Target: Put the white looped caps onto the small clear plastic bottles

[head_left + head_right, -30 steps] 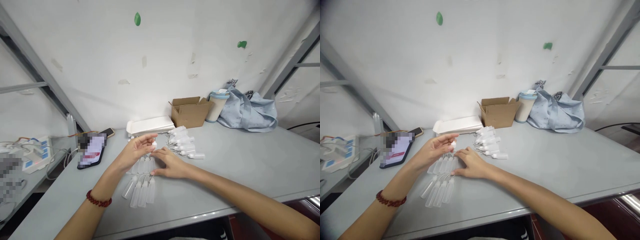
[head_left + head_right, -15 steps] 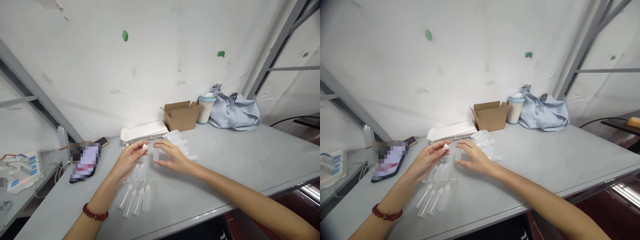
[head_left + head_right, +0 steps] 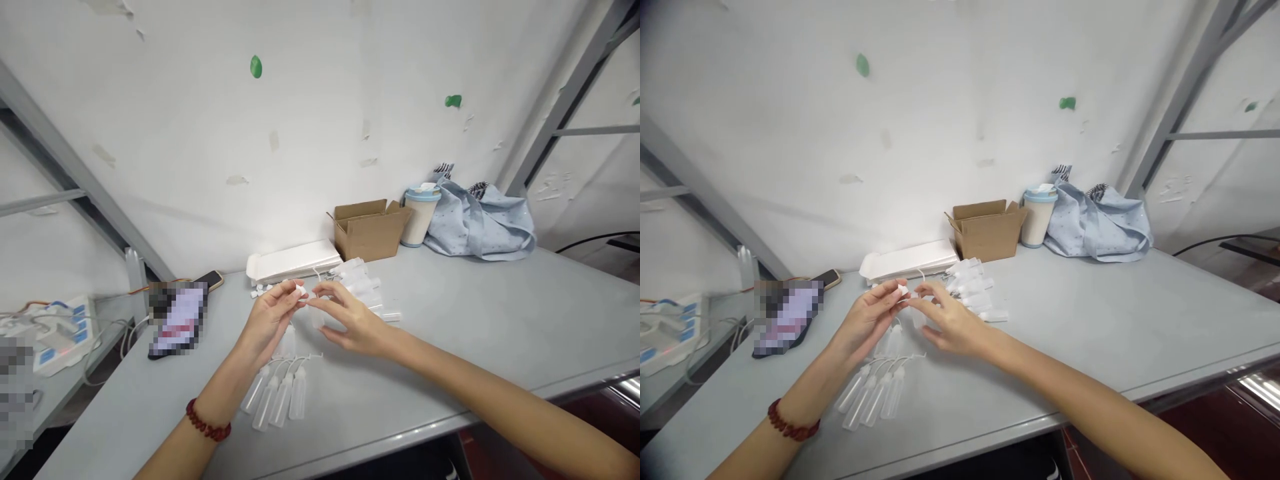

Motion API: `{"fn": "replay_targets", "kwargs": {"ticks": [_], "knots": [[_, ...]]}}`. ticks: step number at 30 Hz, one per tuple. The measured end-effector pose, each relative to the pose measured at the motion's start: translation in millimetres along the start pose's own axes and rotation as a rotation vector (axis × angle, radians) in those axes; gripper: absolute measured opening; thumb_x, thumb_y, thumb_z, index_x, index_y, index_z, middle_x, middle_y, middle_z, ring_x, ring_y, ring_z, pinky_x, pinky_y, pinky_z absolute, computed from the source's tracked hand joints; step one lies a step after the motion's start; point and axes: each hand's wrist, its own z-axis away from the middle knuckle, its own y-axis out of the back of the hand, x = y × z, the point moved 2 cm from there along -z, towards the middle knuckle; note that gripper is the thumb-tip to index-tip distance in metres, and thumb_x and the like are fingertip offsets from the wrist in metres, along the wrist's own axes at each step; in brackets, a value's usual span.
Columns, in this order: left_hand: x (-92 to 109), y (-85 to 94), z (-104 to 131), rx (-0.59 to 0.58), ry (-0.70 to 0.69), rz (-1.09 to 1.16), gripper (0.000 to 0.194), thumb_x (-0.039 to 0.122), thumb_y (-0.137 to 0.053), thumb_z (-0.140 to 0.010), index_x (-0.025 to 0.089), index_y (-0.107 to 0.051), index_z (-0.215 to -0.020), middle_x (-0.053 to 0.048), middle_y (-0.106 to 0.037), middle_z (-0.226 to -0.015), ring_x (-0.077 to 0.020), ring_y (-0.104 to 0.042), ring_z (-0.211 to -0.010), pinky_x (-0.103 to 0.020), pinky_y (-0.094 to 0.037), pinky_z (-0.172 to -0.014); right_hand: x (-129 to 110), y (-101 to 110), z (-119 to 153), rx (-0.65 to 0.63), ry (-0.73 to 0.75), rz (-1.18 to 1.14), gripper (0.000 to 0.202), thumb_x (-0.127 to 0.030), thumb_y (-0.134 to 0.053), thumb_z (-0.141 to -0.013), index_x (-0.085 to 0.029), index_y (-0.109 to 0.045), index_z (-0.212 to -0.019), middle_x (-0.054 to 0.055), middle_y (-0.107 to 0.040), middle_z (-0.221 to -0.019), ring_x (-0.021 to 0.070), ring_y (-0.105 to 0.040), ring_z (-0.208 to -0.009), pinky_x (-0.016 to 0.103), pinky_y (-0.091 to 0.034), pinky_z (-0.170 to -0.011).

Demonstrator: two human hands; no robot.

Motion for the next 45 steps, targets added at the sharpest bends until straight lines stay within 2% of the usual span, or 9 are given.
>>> {"fn": "replay_targets", "kwargs": {"ticks": [6, 13, 18, 21, 26, 30, 34, 39, 45], "knots": [[-1, -6.7, 4, -0.035, -0.004, -0.055, 0.021, 0.027, -0.075, -0.070, 0.018, -0.068, -0.088, 0.000, -0.066, -0.083, -0.0124, -0.060, -0.082, -0.026, -0.043, -0.084, -4, 1, 0, -0.052, 0.015, -0.009, 0.052, -0.010, -0.054, -0.080, -0.023, -0.041, -0.128, 0.013, -0.033, -0.126, 0.0228, -0.044, -0.117, 0.039, -0.050, -0.088], [-2, -1.8, 4, -0.081, -0.010, -0.379, 0.023, 0.034, -0.067, -0.076, 0.019, -0.066, -0.094, -0.005, -0.068, -0.096, -0.0180, -0.059, -0.091, -0.029, -0.042, -0.083, 1, -1, 3, -0.143, 0.009, 0.110, 0.044, -0.005, -0.050, -0.079, -0.021, -0.047, -0.120, 0.015, -0.035, -0.125, 0.0249, -0.044, -0.117, 0.042, -0.051, -0.086], [3, -0.9, 5, -0.032, -0.144, -0.592, 0.022, 0.034, -0.067, -0.074, 0.019, -0.064, -0.090, -0.004, -0.066, -0.088, -0.0196, -0.060, -0.086, -0.030, -0.044, -0.077, 6, -3, 5, -0.178, -0.032, 0.216, 0.038, -0.002, -0.047, -0.079, -0.022, -0.051, -0.112, 0.014, -0.037, -0.129, 0.0248, -0.048, -0.114, 0.041, -0.053, -0.081], [4, -1.9, 4, -0.053, -0.156, -0.587, 0.021, 0.034, -0.065, -0.076, 0.019, -0.063, -0.091, -0.003, -0.065, -0.088, -0.0190, -0.060, -0.086, -0.030, -0.045, -0.077, 7, -2, 6, -0.176, -0.023, 0.225, 0.038, 0.000, -0.045, -0.079, -0.021, -0.052, -0.110, 0.015, -0.035, -0.130, 0.0244, -0.048, -0.116, 0.039, -0.052, -0.081], [8, -0.7, 3, -0.059, -0.119, -0.607, 0.023, 0.035, -0.066, -0.073, 0.019, -0.063, -0.089, -0.003, -0.064, -0.086, -0.0192, -0.060, -0.081, -0.031, -0.045, -0.074, 6, -1, 6, -0.231, -0.060, 0.279, 0.050, 0.007, -0.042, -0.075, -0.023, -0.050, -0.114, 0.014, -0.035, -0.131, 0.0237, -0.046, -0.118, 0.035, -0.052, -0.079], [12, -0.9, 4, -0.050, -0.133, -0.606, 0.023, 0.036, -0.065, -0.073, 0.019, -0.064, -0.088, -0.002, -0.063, -0.080, -0.0186, -0.059, -0.078, -0.030, -0.044, -0.072, 8, -3, 8, -0.193, -0.078, 0.283, 0.054, 0.009, -0.043, -0.072, -0.022, -0.049, -0.115, 0.015, -0.033, -0.132, 0.0235, -0.046, -0.118, 0.032, -0.053, -0.076], [10, -0.3, 4, -0.060, -0.127, -0.600, 0.022, 0.035, -0.065, -0.074, 0.019, -0.063, -0.089, -0.002, -0.063, -0.080, -0.0184, -0.058, -0.078, -0.030, -0.044, -0.072, 12, -5, 9, -0.169, -0.096, 0.272, 0.059, 0.009, -0.046, -0.068, -0.021, -0.050, -0.119, 0.018, -0.036, -0.132, 0.0249, -0.053, -0.110, 0.033, -0.053, -0.073], [5, 3.1, 1, -0.072, -0.111, -0.573, 0.022, 0.034, -0.067, -0.073, 0.018, -0.064, -0.089, -0.003, -0.064, -0.086, -0.0186, -0.059, -0.083, -0.031, -0.045, -0.078, 13, -6, 8, -0.202, -0.067, 0.193, 0.048, 0.007, -0.041, -0.073, -0.015, -0.057, -0.113, 0.013, -0.058, -0.102, 0.0168, -0.060, -0.080, 0.028, -0.051, -0.066], [3, 1.9, 2, -0.090, -0.082, -0.581, 0.026, 0.036, -0.067, -0.072, 0.017, -0.064, -0.091, -0.003, -0.063, -0.084, -0.0177, -0.059, -0.080, -0.031, -0.045, -0.078, 8, 0, 5, -0.179, -0.094, 0.080, 0.045, 0.004, -0.042, -0.070, -0.015, -0.061, -0.107, 0.009, -0.058, -0.093, 0.0151, -0.056, -0.075, 0.027, -0.048, -0.068]]}}
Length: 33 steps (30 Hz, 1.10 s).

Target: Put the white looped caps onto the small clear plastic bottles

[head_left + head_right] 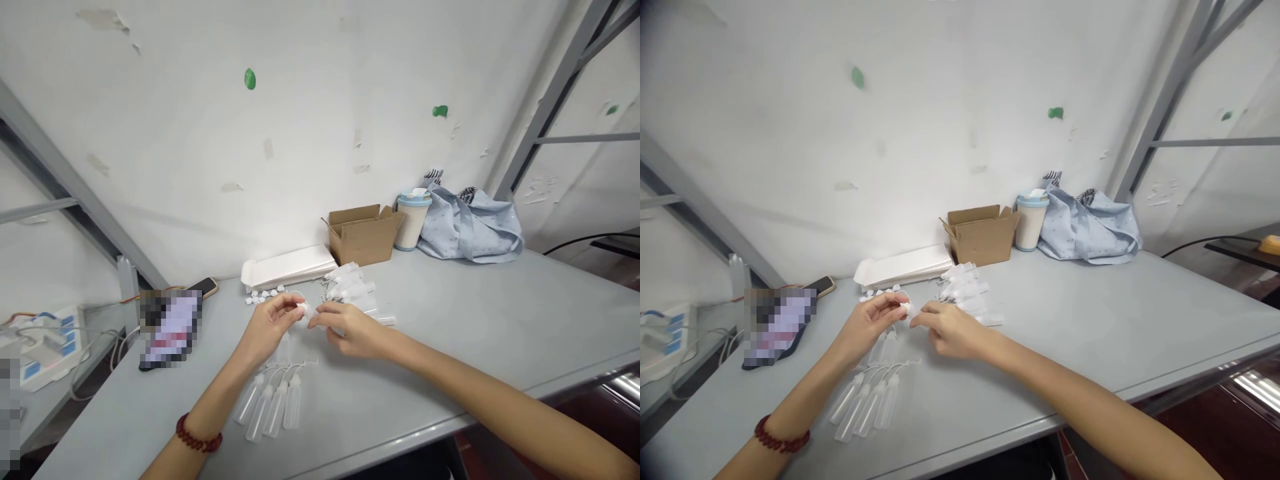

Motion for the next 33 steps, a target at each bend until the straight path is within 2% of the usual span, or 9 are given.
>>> {"fn": "replay_targets", "kwargs": {"ticks": [7, 10, 13, 16, 21, 26, 29, 33], "knots": [[0, -0.1, -1, 0.050, -0.005, 0.008, 0.027, 0.041, -0.065, -0.074, 0.017, -0.065, -0.087, -0.002, -0.064, -0.084, -0.0156, -0.059, -0.074, -0.029, -0.046, -0.075, -5, 4, -1, -0.001, -0.034, 0.007, 0.046, 0.003, -0.044, -0.068, -0.014, -0.062, -0.106, 0.010, -0.056, -0.093, 0.0158, -0.055, -0.073, 0.028, -0.048, -0.067], [0, -0.3, -2, 0.062, -0.009, 0.019, 0.026, 0.040, -0.067, -0.072, 0.017, -0.065, -0.085, -0.002, -0.064, -0.081, -0.0153, -0.058, -0.074, -0.028, -0.046, -0.074, -5, 4, -2, 0.038, -0.018, -0.019, 0.033, -0.004, -0.050, -0.074, -0.013, -0.063, -0.103, 0.010, -0.056, -0.093, 0.0155, -0.055, -0.072, 0.028, -0.048, -0.067], [1, -1.2, -1, 0.070, -0.035, 0.021, 0.026, 0.038, -0.070, -0.069, 0.017, -0.065, -0.083, -0.002, -0.064, -0.080, -0.0155, -0.058, -0.075, -0.028, -0.046, -0.073, -3, 5, -4, 0.126, -0.002, -0.104, 0.022, -0.007, -0.048, -0.081, -0.013, -0.066, -0.092, 0.009, -0.059, -0.086, 0.0152, -0.057, -0.073, 0.027, -0.047, -0.068], [1, -2.4, -1, 0.074, -0.079, 0.012, 0.024, 0.035, -0.071, -0.068, 0.016, -0.065, -0.081, -0.003, -0.064, -0.080, -0.0158, -0.057, -0.075, -0.028, -0.046, -0.073, 0, 7, -6, 0.166, -0.093, -0.287, 0.022, -0.002, -0.048, -0.079, -0.014, -0.067, -0.081, 0.005, -0.062, -0.075, 0.0139, -0.058, -0.069, 0.025, -0.046, -0.065], [3, -2.5, 2, 0.031, -0.187, -0.054, 0.017, 0.032, -0.068, -0.073, 0.017, -0.065, -0.082, -0.003, -0.062, -0.082, -0.0162, -0.058, -0.077, -0.028, -0.046, -0.072, 5, 7, -5, 0.082, -0.369, -0.702, 0.016, -0.006, -0.051, -0.076, -0.013, -0.065, -0.078, 0.001, -0.060, -0.065, 0.0104, -0.056, -0.056, 0.023, -0.045, -0.056], [7, -1.6, 4, -0.028, -0.288, -0.095, 0.014, 0.029, -0.064, -0.077, 0.017, -0.065, -0.082, -0.005, -0.061, -0.087, -0.0171, -0.058, -0.081, -0.028, -0.048, -0.074, 8, 6, -4, 0.012, -0.350, -0.956, 0.008, -0.019, -0.055, -0.080, -0.013, -0.061, -0.082, 0.002, -0.060, -0.073, 0.0111, -0.057, -0.059, 0.028, -0.048, -0.061], [11, -0.9, 7, -0.063, -0.250, -0.082, 0.016, 0.031, -0.064, -0.076, 0.017, -0.064, -0.084, -0.005, -0.061, -0.089, -0.0171, -0.059, -0.082, -0.028, -0.048, -0.073, 5, 8, -3, 0.020, -0.335, -0.860, 0.007, -0.016, -0.053, -0.081, -0.014, -0.059, -0.083, 0.002, -0.060, -0.075, 0.0106, -0.057, -0.062, 0.027, -0.047, -0.063], [15, -2.3, 10, -0.030, -0.155, -0.125, 0.022, 0.037, -0.060, -0.079, 0.017, -0.064, -0.083, -0.004, -0.063, -0.081, -0.0165, -0.059, -0.076, -0.027, -0.048, -0.069, -3, 13, -3, 0.044, -0.287, -0.639, 0.015, -0.005, -0.048, -0.078, -0.016, -0.058, -0.080, 0.001, -0.059, -0.075, 0.0106, -0.057, -0.066, 0.023, -0.044, -0.061]]}}
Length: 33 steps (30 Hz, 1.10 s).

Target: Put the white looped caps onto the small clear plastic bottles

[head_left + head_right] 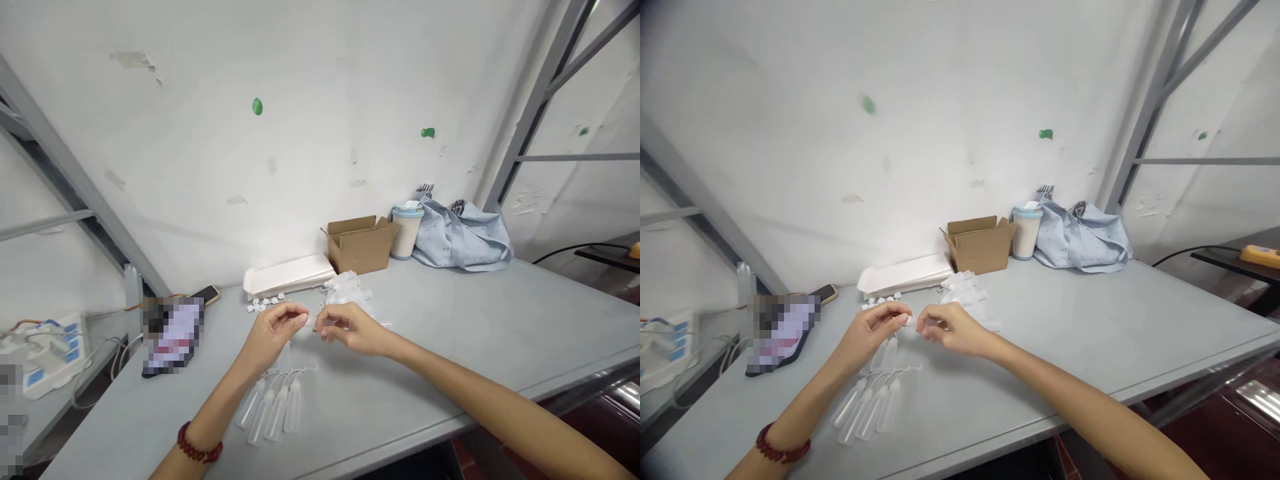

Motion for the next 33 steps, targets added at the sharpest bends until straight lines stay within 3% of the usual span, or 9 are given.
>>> {"fn": "replay_targets", "kwargs": {"ticks": [3, 7, 10, 14, 20, 25, 29, 33], "knots": [[0, -3.0, 2, 0.034, 0.049, -0.075, 0.029, 0.043, -0.055, -0.081, 0.016, -0.062, -0.073, -0.002, -0.061, -0.069, -0.0149, -0.058, -0.065, -0.026, -0.047, -0.063, -5, 1, 1, 0.022, 0.097, 0.128, 0.020, 0.000, -0.045, -0.075, -0.016, -0.057, -0.074, 0.001, -0.060, -0.074, 0.0109, -0.056, -0.067, 0.021, -0.042, -0.060], [-3, -6.4, 2, -0.038, 0.060, -0.176, 0.036, 0.044, -0.050, -0.084, 0.016, -0.058, -0.063, -0.001, -0.058, -0.060, -0.0136, -0.054, -0.055, -0.025, -0.046, -0.056, -5, 4, 2, 0.047, 0.192, 0.255, 0.024, 0.004, -0.042, -0.071, -0.016, -0.056, -0.073, 0.001, -0.060, -0.073, 0.0106, -0.053, -0.066, 0.021, -0.040, -0.060], [-4, -6.8, 2, -0.090, -0.017, -0.145, 0.023, 0.038, -0.053, -0.083, 0.017, -0.062, -0.079, -0.004, -0.064, -0.078, -0.0158, -0.059, -0.069, -0.026, -0.050, -0.062, -2, 6, 2, 0.033, 0.187, 0.253, 0.028, 0.006, -0.039, -0.068, -0.016, -0.055, -0.074, 0.000, -0.059, -0.071, 0.0103, -0.053, -0.065, 0.020, -0.039, -0.059], [-3, -6.3, 1, -0.075, -0.068, -0.123, 0.019, 0.034, -0.055, -0.082, 0.019, -0.063, -0.091, -0.005, -0.065, -0.093, -0.0172, -0.060, -0.082, -0.026, -0.051, -0.069, -2, 7, 2, 0.032, 0.212, 0.265, 0.028, 0.006, -0.037, -0.067, -0.016, -0.053, -0.074, 0.000, -0.056, -0.070, 0.0103, -0.051, -0.064, 0.020, -0.038, -0.059], [-4, -8.8, 1, -0.106, 0.046, -0.137, 0.036, 0.044, -0.045, -0.086, 0.016, -0.061, -0.071, -0.002, -0.059, -0.066, -0.0138, -0.055, -0.059, -0.024, -0.048, -0.055, -4, 5, 3, -0.002, 0.332, 0.459, 0.024, 0.002, -0.036, -0.075, -0.018, -0.048, -0.076, 0.002, -0.052, -0.073, 0.0132, -0.046, -0.067, 0.024, -0.037, -0.062], [-4, -10.4, 3, -0.134, -0.031, -0.161, 0.029, 0.039, -0.048, -0.086, 0.017, -0.061, -0.072, -0.002, -0.061, -0.068, -0.0152, -0.057, -0.063, -0.025, -0.048, -0.062, 0, 7, 3, -0.040, 0.289, 0.404, 0.024, 0.002, -0.035, -0.074, -0.019, -0.045, -0.076, 0.001, -0.049, -0.072, 0.0127, -0.045, -0.066, 0.024, -0.036, -0.062], [-2, -10.4, 4, -0.098, -0.124, -0.204, 0.019, 0.032, -0.051, -0.085, 0.017, -0.063, -0.085, -0.006, -0.065, -0.086, -0.0170, -0.060, -0.075, -0.026, -0.048, -0.070, 1, 10, 2, -0.039, 0.165, 0.293, 0.020, -0.001, -0.038, -0.078, -0.019, -0.044, -0.084, -0.002, -0.047, -0.068, 0.0108, -0.045, -0.061, 0.021, -0.036, -0.059], [-5, -11.8, 4, -0.097, -0.061, -0.172, 0.023, 0.036, -0.050, -0.085, 0.018, -0.064, -0.086, -0.006, -0.065, -0.089, -0.0177, -0.059, -0.079, -0.025, -0.047, -0.068, -1, 9, 5, -0.043, 0.086, 0.292, 0.010, -0.010, -0.040, -0.086, -0.020, -0.042, -0.089, -0.003, -0.047, -0.068, 0.0109, -0.043, -0.059, 0.021, -0.034, -0.056]]}}
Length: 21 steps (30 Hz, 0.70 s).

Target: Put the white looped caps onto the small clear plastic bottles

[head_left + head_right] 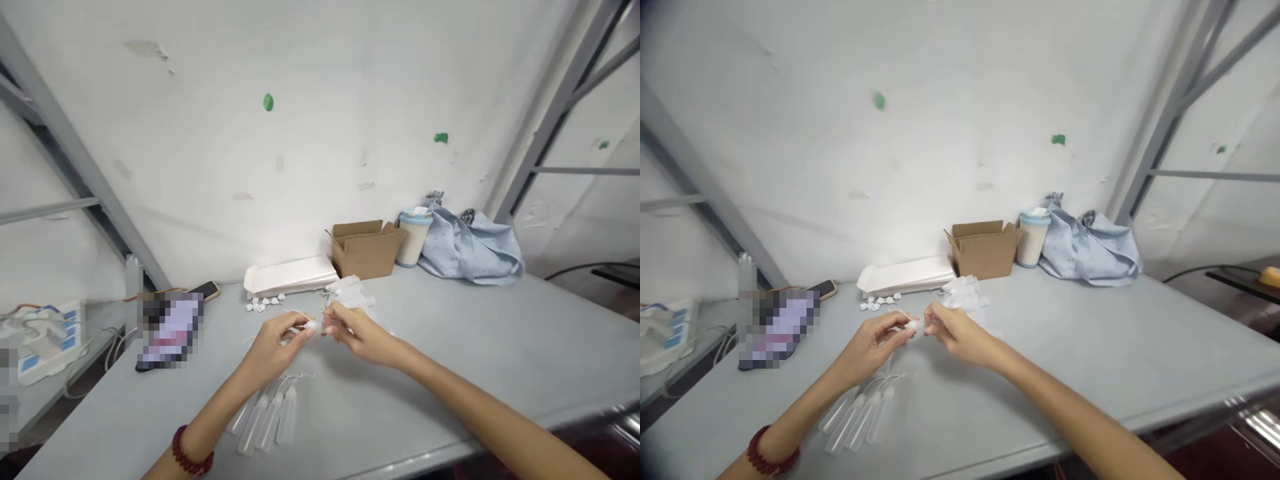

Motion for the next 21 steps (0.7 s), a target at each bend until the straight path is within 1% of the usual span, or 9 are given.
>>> {"fn": "replay_targets", "kwargs": {"ticks": [3, 5, 6, 8, 10, 14, 16, 18, 21], "knots": [[-3.0, -3.0, 0.5, -0.049, 0.108, 0.067, 0.031, 0.041, -0.048, -0.086, 0.017, -0.062, -0.072, -0.003, -0.062, -0.072, -0.0154, -0.058, -0.065, -0.025, -0.047, -0.061, -0.7, 0.1, 1.4, -0.021, -0.005, 0.051, 0.008, -0.013, -0.039, -0.089, -0.020, -0.042, -0.089, -0.002, -0.047, -0.070, 0.0116, -0.042, -0.061, 0.022, -0.033, -0.056], [-3.4, -4.0, 0.9, -0.054, 0.144, 0.085, 0.033, 0.042, -0.049, -0.085, 0.016, -0.058, -0.066, -0.001, -0.059, -0.064, -0.0142, -0.056, -0.059, -0.024, -0.045, -0.058, 0.7, -0.5, 0.7, -0.025, -0.009, 0.066, 0.003, -0.017, -0.041, -0.091, -0.020, -0.042, -0.089, -0.002, -0.048, -0.070, 0.0117, -0.043, -0.060, 0.023, -0.034, -0.057], [-3.1, -4.1, 0.9, -0.049, 0.152, 0.092, 0.033, 0.042, -0.050, -0.084, 0.016, -0.057, -0.065, 0.000, -0.058, -0.062, -0.0138, -0.055, -0.058, -0.024, -0.044, -0.057, 1.8, -1.1, 0.0, -0.020, -0.011, 0.072, 0.001, -0.021, -0.043, -0.091, -0.020, -0.042, -0.090, -0.001, -0.050, -0.072, 0.0119, -0.044, -0.060, 0.024, -0.035, -0.057], [-2.3, -3.8, 0.7, -0.036, 0.169, 0.110, 0.032, 0.043, -0.052, -0.082, 0.017, -0.057, -0.064, 0.000, -0.057, -0.060, -0.0133, -0.054, -0.056, -0.024, -0.043, -0.056, 3.9, -2.7, -1.3, 0.001, -0.007, 0.087, 0.010, -0.026, -0.049, -0.089, -0.020, -0.044, -0.094, 0.002, -0.055, -0.080, 0.0133, -0.048, -0.065, 0.025, -0.037, -0.059], [-1.9, -3.2, -0.1, -0.030, 0.186, 0.125, 0.035, 0.044, -0.052, -0.082, 0.017, -0.056, -0.061, 0.001, -0.057, -0.058, -0.0127, -0.054, -0.054, -0.023, -0.043, -0.055, 5.1, -4.3, -1.8, 0.015, 0.010, 0.117, 0.017, -0.028, -0.054, -0.087, -0.020, -0.045, -0.100, 0.005, -0.059, -0.088, 0.0153, -0.051, -0.070, 0.026, -0.040, -0.061], [-3.8, -2.6, -1.0, -0.057, 0.174, 0.159, 0.038, 0.046, -0.050, -0.083, 0.017, -0.056, -0.058, 0.001, -0.056, -0.055, -0.0123, -0.053, -0.053, -0.023, -0.043, -0.054, 4.3, -5.7, -0.1, 0.002, 0.031, 0.194, 0.017, -0.024, -0.049, -0.090, -0.018, -0.047, -0.105, 0.010, -0.062, -0.096, 0.0163, -0.054, -0.071, 0.028, -0.041, -0.062], [-5.4, -2.7, -0.3, -0.068, 0.159, 0.157, 0.036, 0.045, -0.051, -0.083, 0.016, -0.058, -0.062, 0.000, -0.058, -0.059, -0.0129, -0.054, -0.055, -0.023, -0.044, -0.055, 3.1, -5.0, 0.9, -0.009, 0.017, 0.217, 0.017, -0.024, -0.047, -0.090, -0.016, -0.048, -0.105, 0.010, -0.062, -0.093, 0.0165, -0.053, -0.070, 0.028, -0.041, -0.062], [-6.1, -3.2, 0.9, -0.076, 0.135, 0.128, 0.031, 0.042, -0.052, -0.083, 0.016, -0.061, -0.067, -0.001, -0.060, -0.063, -0.0135, -0.054, -0.057, -0.024, -0.045, -0.057, 2.5, -3.7, 1.2, -0.025, -0.024, 0.193, 0.016, -0.026, -0.048, -0.090, -0.016, -0.051, -0.102, 0.006, -0.062, -0.082, 0.0157, -0.051, -0.066, 0.027, -0.039, -0.060], [-3.7, -4.1, 2.1, -0.049, 0.065, 0.056, 0.024, 0.036, -0.054, -0.082, 0.016, -0.063, -0.071, 0.000, -0.059, -0.064, -0.0137, -0.053, -0.061, -0.024, -0.044, -0.059, 2.6, -0.9, 0.1, -0.031, -0.117, 0.045, 0.016, -0.030, -0.053, -0.088, -0.016, -0.056, -0.096, 0.001, -0.058, -0.072, 0.0132, -0.048, -0.062, 0.024, -0.037, -0.056]]}}
